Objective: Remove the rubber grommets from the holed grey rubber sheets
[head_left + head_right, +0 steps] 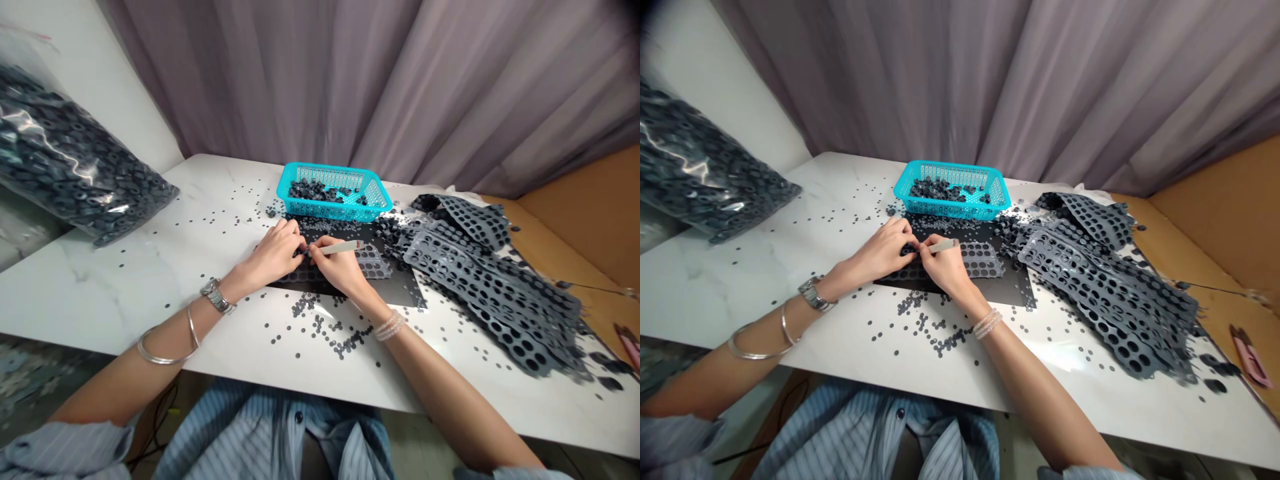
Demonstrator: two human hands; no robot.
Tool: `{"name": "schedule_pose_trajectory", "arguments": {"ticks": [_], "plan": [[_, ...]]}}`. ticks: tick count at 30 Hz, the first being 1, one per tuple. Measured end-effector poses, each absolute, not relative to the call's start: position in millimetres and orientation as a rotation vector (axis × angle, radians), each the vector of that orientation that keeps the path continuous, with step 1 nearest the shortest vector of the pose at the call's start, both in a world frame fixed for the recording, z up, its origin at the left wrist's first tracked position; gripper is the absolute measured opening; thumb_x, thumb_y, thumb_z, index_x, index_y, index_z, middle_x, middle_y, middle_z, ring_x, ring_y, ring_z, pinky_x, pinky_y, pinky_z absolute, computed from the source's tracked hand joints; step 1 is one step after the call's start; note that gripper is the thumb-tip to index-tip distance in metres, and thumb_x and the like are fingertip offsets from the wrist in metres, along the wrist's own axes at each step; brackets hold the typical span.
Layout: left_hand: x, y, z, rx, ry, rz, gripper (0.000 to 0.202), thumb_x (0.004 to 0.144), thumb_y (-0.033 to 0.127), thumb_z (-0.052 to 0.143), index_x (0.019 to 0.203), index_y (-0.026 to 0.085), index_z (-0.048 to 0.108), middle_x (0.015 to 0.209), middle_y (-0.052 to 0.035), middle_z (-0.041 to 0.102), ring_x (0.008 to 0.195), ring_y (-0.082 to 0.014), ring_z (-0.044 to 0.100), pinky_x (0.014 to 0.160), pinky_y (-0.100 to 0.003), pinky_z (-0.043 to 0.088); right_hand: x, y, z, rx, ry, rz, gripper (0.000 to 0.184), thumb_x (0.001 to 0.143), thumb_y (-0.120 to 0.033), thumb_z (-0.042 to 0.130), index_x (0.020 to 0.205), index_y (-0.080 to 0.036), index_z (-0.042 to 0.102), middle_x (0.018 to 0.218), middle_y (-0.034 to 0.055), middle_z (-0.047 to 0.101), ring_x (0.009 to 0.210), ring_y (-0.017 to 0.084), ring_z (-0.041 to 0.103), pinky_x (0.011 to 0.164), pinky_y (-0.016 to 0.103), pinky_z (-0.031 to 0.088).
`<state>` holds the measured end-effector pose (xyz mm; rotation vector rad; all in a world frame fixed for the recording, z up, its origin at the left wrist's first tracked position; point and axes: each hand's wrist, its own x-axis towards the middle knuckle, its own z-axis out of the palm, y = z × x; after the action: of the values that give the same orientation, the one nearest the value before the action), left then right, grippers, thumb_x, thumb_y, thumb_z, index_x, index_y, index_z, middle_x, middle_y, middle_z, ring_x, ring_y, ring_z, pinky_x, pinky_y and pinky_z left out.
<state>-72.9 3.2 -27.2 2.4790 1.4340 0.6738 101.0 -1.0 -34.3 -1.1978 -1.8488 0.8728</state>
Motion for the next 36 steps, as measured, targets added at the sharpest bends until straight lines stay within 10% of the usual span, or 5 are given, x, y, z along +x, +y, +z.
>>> {"name": "schedule_pose_trajectory", "arguments": {"ticks": [16,36], "plan": [[-92,-2,8,1.216,1.145,1.093,0.01,0.075,0.018,0.077,0.083,0.014,0.074,0.082,-0.0079,0.07,0.075,-0.0146,0.061,0.065,-0.024,0.046,106,5,-38,-1.181,-1.537,1.072,0.021,0.081,-0.036,0.06,0.068,-0.02,0.061,0.063,0.0027,0.068,0.061,0.017,0.064,0.061,0.028,0.052],[-88,3,-5,0.752,0.892,1.071,0.006,0.085,0.009,0.066,0.081,0.008,0.071,0.092,-0.0147,0.073,0.088,-0.0162,0.069,0.082,-0.023,0.056,108,7,-35,-1.156,-1.286,1.19,0.018,0.075,-0.034,0.066,0.067,-0.019,0.06,0.063,0.0013,0.064,0.06,0.016,0.065,0.062,0.028,0.057]]}}
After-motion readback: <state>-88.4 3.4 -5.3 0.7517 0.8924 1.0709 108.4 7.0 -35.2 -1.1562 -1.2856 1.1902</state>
